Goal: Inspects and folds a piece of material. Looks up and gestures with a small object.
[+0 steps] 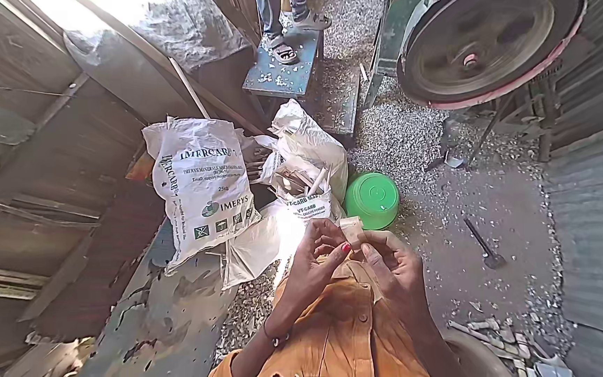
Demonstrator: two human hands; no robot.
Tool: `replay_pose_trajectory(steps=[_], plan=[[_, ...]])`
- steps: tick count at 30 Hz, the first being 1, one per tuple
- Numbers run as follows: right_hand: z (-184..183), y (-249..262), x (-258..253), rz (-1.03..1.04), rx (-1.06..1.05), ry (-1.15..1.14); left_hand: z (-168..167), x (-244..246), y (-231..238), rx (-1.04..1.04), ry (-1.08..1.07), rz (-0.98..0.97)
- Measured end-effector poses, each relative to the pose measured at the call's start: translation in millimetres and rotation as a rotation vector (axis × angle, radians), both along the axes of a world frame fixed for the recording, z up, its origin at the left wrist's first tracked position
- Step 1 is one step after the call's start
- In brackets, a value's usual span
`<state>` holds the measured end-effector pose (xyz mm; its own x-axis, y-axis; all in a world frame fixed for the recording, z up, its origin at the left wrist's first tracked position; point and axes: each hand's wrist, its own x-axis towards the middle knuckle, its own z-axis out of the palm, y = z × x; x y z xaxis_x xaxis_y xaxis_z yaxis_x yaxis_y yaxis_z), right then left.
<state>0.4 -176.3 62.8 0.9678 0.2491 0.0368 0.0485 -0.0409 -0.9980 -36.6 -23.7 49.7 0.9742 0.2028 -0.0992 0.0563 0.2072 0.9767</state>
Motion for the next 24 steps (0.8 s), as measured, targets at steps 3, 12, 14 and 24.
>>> replay_pose_trajectory(steps=[3, 12, 14, 24], plan=[[-10, 3, -4, -0.048, -0.240, -0.385, 0, 0, 0, 0.023, 0.042, 0.022], [-22, 9, -17, -0.013, -0.435, -0.761, -6, -2, 4, 0.038, 0.134, 0.171], [-20, 9, -16, 0.019, -0.284, -0.627, -9, -2, 5, 0.028, 0.135, 0.194], [-4, 11, -9, 0.133, 0.074, 0.146, -10, -4, 7, 0.006, 0.152, 0.180]])
